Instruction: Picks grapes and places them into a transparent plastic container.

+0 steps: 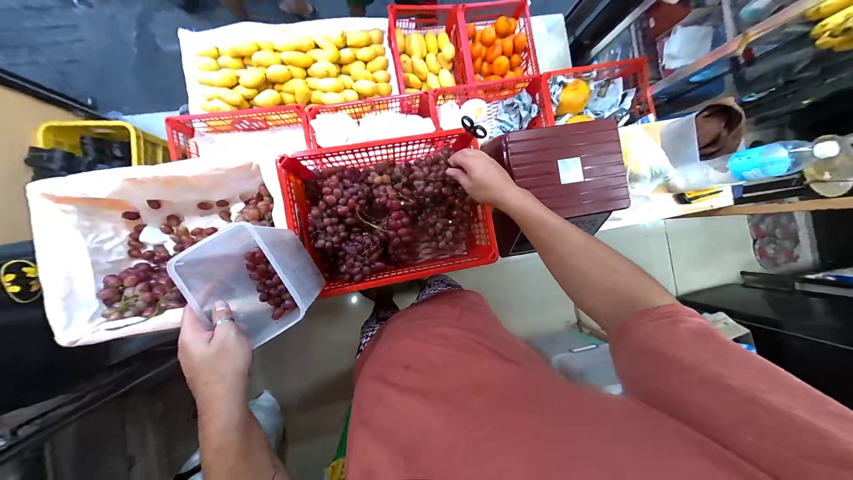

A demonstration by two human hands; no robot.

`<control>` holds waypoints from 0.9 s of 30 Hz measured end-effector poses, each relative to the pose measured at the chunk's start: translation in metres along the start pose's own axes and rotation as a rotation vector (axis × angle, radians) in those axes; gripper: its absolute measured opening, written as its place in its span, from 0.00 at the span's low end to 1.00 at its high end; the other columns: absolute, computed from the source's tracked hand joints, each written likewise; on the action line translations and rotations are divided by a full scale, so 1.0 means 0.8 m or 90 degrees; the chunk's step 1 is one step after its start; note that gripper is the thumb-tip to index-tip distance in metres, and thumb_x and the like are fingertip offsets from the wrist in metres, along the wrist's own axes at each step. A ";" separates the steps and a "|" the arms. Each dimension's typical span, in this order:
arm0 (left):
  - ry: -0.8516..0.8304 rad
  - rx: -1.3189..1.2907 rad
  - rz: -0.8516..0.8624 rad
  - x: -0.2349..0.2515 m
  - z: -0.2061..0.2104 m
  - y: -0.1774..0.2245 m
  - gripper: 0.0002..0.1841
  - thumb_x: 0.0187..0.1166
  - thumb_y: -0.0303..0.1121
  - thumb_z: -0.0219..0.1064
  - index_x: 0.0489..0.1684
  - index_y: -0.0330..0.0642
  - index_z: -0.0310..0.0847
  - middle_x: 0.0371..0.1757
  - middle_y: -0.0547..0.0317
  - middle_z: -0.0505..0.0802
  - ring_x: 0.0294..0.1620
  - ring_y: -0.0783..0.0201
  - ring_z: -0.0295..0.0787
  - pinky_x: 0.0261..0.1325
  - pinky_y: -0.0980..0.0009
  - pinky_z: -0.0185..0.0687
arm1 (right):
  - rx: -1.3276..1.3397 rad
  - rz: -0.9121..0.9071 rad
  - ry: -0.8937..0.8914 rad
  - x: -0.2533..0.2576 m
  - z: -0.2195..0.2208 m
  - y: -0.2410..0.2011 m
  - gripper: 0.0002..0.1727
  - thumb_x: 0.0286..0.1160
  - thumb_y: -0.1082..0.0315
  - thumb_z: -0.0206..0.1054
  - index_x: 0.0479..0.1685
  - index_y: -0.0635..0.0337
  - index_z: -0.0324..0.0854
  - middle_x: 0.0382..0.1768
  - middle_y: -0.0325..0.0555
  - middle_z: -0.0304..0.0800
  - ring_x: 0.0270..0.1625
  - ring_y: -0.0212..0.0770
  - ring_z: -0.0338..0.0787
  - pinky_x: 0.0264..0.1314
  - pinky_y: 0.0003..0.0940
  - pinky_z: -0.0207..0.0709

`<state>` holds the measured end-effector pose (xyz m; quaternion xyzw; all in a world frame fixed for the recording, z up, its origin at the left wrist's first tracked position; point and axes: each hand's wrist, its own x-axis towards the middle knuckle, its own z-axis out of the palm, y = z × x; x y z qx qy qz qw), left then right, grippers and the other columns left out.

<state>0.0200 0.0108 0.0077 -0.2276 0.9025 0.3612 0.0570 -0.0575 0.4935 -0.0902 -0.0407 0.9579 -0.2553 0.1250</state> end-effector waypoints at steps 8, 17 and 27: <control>-0.007 -0.020 0.011 0.004 -0.001 -0.004 0.22 0.90 0.36 0.50 0.80 0.42 0.71 0.48 0.51 0.87 0.33 0.68 0.82 0.38 0.66 0.81 | 0.130 0.042 0.041 -0.018 -0.037 -0.019 0.18 0.89 0.55 0.59 0.58 0.58 0.88 0.63 0.48 0.89 0.69 0.45 0.86 0.77 0.49 0.75; -0.005 -0.025 -0.004 0.005 -0.001 -0.005 0.22 0.90 0.35 0.50 0.81 0.42 0.70 0.45 0.53 0.86 0.31 0.70 0.81 0.35 0.68 0.80 | 0.071 0.170 -0.052 0.008 -0.024 -0.020 0.18 0.88 0.54 0.60 0.56 0.58 0.88 0.58 0.53 0.89 0.65 0.54 0.87 0.69 0.61 0.78; -0.005 -0.028 -0.015 0.007 -0.007 -0.010 0.22 0.90 0.36 0.50 0.80 0.43 0.70 0.44 0.53 0.86 0.30 0.69 0.82 0.34 0.68 0.81 | 0.119 0.202 0.060 -0.015 -0.021 -0.023 0.18 0.87 0.64 0.59 0.70 0.50 0.84 0.68 0.49 0.87 0.72 0.48 0.85 0.77 0.53 0.76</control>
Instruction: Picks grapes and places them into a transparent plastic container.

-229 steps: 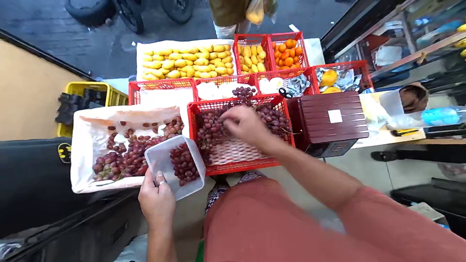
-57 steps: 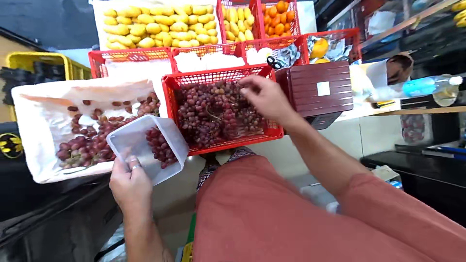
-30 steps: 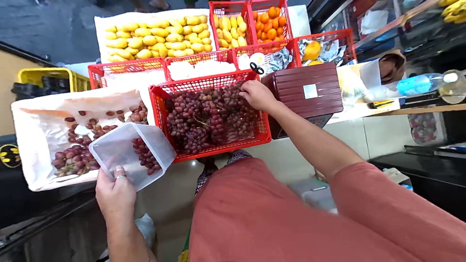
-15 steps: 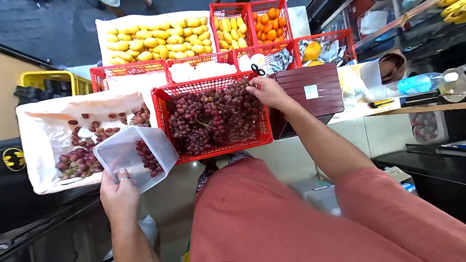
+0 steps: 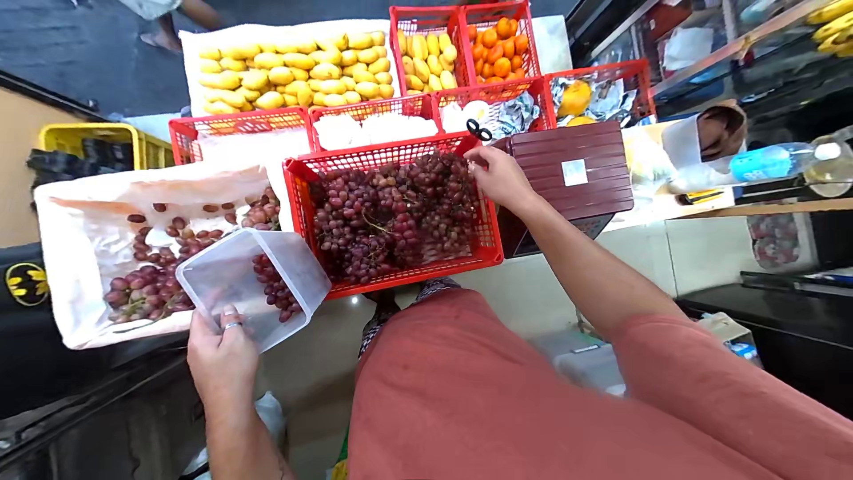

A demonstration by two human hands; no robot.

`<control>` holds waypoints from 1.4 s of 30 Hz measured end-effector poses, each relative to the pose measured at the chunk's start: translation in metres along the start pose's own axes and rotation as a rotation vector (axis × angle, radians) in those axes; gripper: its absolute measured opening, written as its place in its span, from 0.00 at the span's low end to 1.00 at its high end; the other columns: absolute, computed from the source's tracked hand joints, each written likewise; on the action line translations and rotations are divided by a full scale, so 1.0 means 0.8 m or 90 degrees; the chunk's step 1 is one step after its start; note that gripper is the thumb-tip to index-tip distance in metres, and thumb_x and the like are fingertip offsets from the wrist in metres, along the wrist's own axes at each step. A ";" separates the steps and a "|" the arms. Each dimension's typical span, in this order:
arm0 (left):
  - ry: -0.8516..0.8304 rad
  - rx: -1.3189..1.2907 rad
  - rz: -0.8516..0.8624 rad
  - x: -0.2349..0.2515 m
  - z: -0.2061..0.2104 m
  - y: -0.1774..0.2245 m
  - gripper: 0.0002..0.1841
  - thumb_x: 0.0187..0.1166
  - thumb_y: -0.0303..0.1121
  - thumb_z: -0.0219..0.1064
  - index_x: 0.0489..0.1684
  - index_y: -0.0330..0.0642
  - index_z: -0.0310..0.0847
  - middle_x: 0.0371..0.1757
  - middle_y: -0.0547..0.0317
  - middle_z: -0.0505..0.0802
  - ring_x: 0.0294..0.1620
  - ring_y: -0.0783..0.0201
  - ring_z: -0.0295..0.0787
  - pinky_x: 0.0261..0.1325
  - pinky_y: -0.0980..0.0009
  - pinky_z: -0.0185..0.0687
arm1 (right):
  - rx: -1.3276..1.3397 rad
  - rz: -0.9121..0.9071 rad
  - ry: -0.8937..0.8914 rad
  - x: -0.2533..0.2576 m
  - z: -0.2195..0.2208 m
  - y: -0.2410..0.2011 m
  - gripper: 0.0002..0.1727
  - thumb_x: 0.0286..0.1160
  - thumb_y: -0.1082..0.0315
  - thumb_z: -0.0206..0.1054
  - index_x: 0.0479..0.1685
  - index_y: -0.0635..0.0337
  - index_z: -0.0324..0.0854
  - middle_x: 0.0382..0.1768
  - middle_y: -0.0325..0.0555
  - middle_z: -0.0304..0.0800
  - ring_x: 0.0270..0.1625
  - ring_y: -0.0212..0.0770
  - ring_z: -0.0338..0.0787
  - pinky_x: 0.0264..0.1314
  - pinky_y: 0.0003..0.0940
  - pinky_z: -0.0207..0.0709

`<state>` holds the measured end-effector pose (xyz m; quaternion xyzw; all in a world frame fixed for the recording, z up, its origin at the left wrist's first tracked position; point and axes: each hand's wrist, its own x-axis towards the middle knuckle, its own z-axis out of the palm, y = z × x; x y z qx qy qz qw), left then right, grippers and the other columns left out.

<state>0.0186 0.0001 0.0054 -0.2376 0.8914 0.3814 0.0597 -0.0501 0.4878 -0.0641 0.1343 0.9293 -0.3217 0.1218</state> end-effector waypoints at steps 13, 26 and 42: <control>-0.002 0.016 0.007 -0.002 -0.002 -0.002 0.21 0.91 0.35 0.49 0.80 0.43 0.73 0.54 0.46 0.91 0.44 0.59 0.91 0.51 0.56 0.87 | -0.122 -0.165 -0.004 -0.072 0.040 0.040 0.10 0.79 0.64 0.71 0.53 0.56 0.92 0.54 0.55 0.92 0.60 0.58 0.90 0.64 0.61 0.83; 0.182 -0.123 -0.079 -0.078 -0.133 -0.084 0.20 0.93 0.34 0.49 0.75 0.37 0.78 0.38 0.58 0.92 0.25 0.69 0.88 0.27 0.70 0.87 | 0.118 -0.142 0.023 -0.072 0.028 -0.098 0.16 0.86 0.61 0.64 0.65 0.54 0.86 0.51 0.52 0.94 0.52 0.48 0.93 0.58 0.57 0.85; 0.161 -0.119 -0.038 0.130 -0.287 -0.243 0.19 0.90 0.34 0.53 0.70 0.34 0.80 0.44 0.60 0.90 0.29 0.74 0.88 0.29 0.76 0.87 | -0.056 -0.309 -0.406 0.098 0.493 -0.597 0.14 0.82 0.60 0.64 0.60 0.47 0.90 0.57 0.49 0.93 0.63 0.56 0.90 0.62 0.69 0.81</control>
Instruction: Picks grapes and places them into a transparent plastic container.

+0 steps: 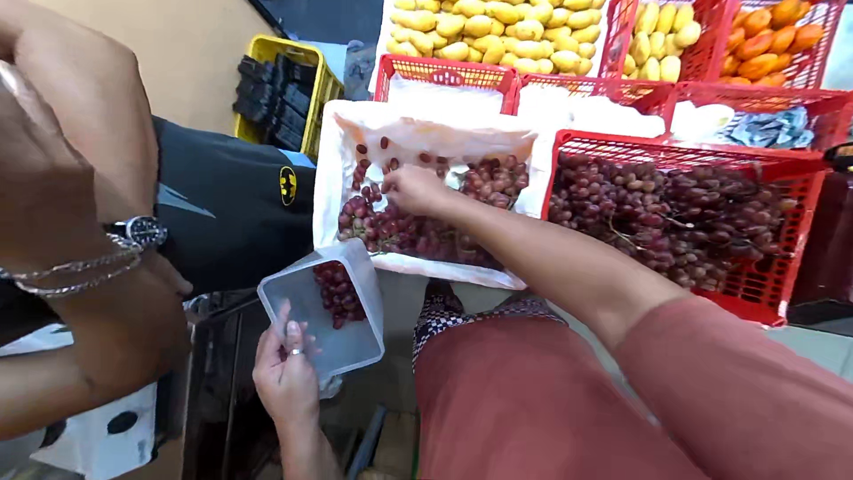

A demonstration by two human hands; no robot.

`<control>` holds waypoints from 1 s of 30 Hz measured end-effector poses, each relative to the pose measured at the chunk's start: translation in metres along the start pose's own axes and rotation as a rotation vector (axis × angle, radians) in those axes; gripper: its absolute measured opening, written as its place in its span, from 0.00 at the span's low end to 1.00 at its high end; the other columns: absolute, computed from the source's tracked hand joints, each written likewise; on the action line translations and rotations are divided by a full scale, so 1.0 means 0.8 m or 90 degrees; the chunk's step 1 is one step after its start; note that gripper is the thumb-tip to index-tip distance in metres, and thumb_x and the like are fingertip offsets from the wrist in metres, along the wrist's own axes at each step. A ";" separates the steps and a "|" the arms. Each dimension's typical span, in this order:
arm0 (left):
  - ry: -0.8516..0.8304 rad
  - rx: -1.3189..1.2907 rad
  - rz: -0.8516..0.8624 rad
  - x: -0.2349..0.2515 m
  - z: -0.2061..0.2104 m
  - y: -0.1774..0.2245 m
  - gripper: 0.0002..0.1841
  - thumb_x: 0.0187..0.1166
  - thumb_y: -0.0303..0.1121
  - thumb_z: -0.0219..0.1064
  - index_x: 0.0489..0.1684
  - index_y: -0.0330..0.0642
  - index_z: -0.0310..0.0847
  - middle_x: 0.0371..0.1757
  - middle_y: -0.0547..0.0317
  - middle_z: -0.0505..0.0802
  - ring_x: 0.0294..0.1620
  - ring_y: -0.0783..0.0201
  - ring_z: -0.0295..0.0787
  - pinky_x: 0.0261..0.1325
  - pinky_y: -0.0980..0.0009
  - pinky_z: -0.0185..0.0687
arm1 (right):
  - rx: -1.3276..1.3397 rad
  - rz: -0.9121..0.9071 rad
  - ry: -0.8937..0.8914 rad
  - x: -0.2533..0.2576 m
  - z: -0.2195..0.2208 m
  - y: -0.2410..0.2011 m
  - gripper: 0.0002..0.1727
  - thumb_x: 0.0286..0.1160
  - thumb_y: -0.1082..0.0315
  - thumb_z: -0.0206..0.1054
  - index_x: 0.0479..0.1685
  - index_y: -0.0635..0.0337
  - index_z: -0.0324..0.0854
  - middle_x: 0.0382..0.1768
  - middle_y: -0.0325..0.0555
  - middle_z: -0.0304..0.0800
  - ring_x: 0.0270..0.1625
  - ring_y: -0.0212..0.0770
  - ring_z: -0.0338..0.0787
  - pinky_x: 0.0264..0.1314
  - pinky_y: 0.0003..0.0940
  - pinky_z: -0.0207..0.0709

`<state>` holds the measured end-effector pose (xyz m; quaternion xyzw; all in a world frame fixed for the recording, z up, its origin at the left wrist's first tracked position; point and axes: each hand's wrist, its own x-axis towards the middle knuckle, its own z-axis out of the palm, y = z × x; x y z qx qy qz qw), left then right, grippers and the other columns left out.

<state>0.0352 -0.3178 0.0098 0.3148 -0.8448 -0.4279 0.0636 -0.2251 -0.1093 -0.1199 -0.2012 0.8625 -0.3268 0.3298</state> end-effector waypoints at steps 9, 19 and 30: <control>-0.084 -0.015 0.015 0.059 -0.002 -0.004 0.21 0.89 0.37 0.53 0.71 0.33 0.80 0.48 0.57 0.88 0.33 0.73 0.88 0.31 0.76 0.87 | -0.090 0.067 -0.036 0.131 0.074 -0.010 0.20 0.70 0.67 0.72 0.64 0.52 0.86 0.68 0.58 0.84 0.65 0.63 0.87 0.59 0.70 0.82; -0.065 0.026 0.020 0.062 0.016 -0.013 0.21 0.89 0.38 0.53 0.73 0.39 0.81 0.46 0.55 0.89 0.32 0.71 0.87 0.29 0.73 0.85 | 0.444 0.040 0.090 -0.047 -0.084 0.040 0.15 0.88 0.68 0.60 0.65 0.67 0.78 0.47 0.55 0.91 0.40 0.44 0.94 0.48 0.42 0.91; -0.051 0.100 -0.014 0.057 0.024 0.001 0.21 0.90 0.38 0.50 0.75 0.43 0.79 0.46 0.51 0.90 0.31 0.65 0.88 0.29 0.65 0.86 | -0.046 0.088 -0.022 0.001 -0.039 0.092 0.17 0.66 0.66 0.77 0.54 0.59 0.89 0.52 0.60 0.92 0.59 0.63 0.90 0.61 0.72 0.79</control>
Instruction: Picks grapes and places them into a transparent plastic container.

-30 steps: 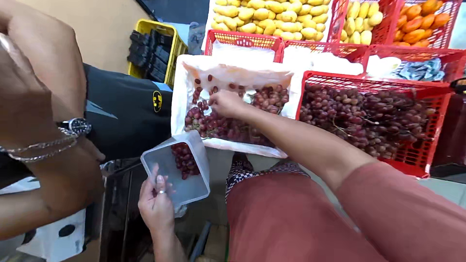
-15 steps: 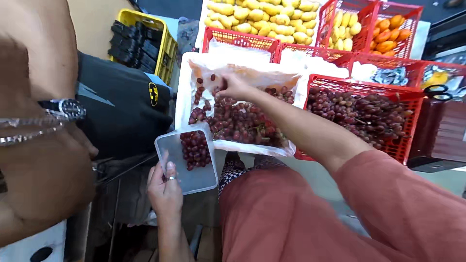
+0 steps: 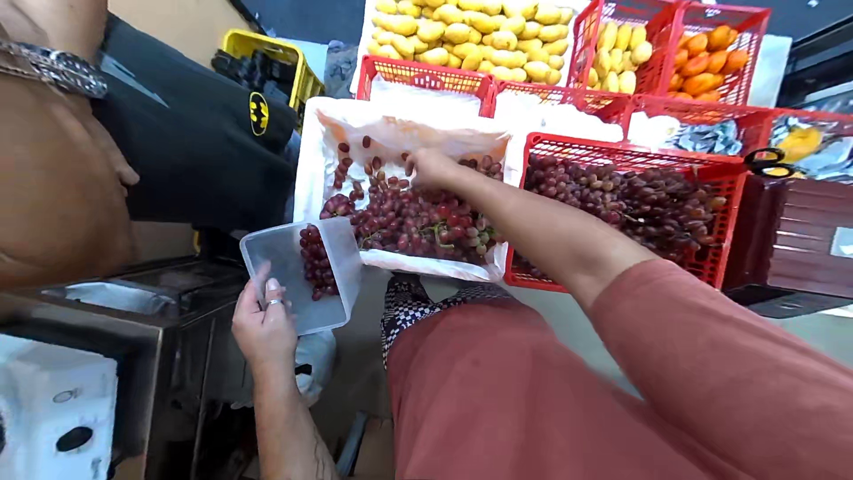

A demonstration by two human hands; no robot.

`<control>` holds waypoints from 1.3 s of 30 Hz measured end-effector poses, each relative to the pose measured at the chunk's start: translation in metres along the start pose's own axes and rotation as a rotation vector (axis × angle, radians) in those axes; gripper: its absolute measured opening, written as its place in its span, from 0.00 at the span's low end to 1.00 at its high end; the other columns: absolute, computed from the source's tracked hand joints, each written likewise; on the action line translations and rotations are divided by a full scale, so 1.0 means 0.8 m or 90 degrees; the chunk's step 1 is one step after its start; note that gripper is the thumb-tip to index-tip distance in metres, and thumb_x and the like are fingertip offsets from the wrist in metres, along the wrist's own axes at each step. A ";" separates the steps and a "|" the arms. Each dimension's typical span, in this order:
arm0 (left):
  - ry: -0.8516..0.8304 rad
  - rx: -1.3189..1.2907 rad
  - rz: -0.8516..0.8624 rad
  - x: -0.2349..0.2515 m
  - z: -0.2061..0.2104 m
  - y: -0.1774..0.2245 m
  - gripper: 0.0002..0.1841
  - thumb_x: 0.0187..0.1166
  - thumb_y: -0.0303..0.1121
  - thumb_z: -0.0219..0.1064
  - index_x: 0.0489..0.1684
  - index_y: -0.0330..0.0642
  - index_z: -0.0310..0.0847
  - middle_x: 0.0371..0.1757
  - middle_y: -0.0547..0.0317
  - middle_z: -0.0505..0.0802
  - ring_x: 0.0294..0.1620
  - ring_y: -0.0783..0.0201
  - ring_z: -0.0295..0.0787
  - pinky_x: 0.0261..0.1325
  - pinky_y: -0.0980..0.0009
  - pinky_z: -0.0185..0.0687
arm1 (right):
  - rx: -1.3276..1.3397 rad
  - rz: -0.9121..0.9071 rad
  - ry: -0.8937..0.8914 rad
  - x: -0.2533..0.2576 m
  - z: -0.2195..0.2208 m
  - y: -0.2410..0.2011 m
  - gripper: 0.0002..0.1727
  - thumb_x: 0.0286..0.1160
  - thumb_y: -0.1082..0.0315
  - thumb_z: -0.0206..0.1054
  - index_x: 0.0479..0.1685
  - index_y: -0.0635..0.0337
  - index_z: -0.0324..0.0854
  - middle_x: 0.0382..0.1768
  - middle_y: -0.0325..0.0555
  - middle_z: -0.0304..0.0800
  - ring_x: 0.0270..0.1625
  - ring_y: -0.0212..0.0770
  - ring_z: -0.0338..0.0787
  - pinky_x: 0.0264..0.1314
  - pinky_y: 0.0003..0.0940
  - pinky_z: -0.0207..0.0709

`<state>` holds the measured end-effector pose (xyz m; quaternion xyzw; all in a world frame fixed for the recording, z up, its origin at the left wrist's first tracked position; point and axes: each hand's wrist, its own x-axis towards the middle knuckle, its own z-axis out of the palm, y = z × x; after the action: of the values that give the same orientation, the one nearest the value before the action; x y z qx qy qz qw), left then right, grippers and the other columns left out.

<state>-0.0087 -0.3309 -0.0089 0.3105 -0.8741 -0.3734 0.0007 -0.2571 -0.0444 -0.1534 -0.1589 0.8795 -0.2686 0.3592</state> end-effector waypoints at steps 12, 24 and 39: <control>-0.033 0.018 0.090 0.014 -0.009 -0.018 0.22 0.90 0.39 0.51 0.74 0.38 0.80 0.55 0.48 0.88 0.40 0.67 0.87 0.40 0.69 0.86 | -0.003 -0.038 -0.053 0.032 0.018 0.007 0.10 0.65 0.70 0.77 0.38 0.67 0.83 0.35 0.57 0.86 0.41 0.56 0.86 0.47 0.62 0.79; -0.031 0.053 0.097 0.019 -0.010 -0.013 0.22 0.90 0.38 0.51 0.74 0.38 0.80 0.56 0.46 0.89 0.48 0.62 0.88 0.48 0.65 0.86 | -0.195 -0.065 -0.078 0.054 0.051 -0.026 0.42 0.57 0.73 0.80 0.81 0.43 0.74 0.77 0.62 0.72 0.74 0.66 0.79 0.69 0.69 0.78; -0.048 0.050 0.024 0.020 -0.007 -0.007 0.22 0.90 0.39 0.49 0.78 0.49 0.77 0.57 0.49 0.88 0.39 0.61 0.89 0.38 0.59 0.88 | -0.092 -0.078 -0.097 0.061 0.041 -0.008 0.25 0.69 0.64 0.77 0.65 0.62 0.79 0.66 0.69 0.79 0.67 0.67 0.82 0.67 0.69 0.77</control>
<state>-0.0173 -0.3467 -0.0122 0.2794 -0.8933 -0.3502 -0.0373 -0.2671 -0.0842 -0.1960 -0.2578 0.8555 -0.2128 0.3954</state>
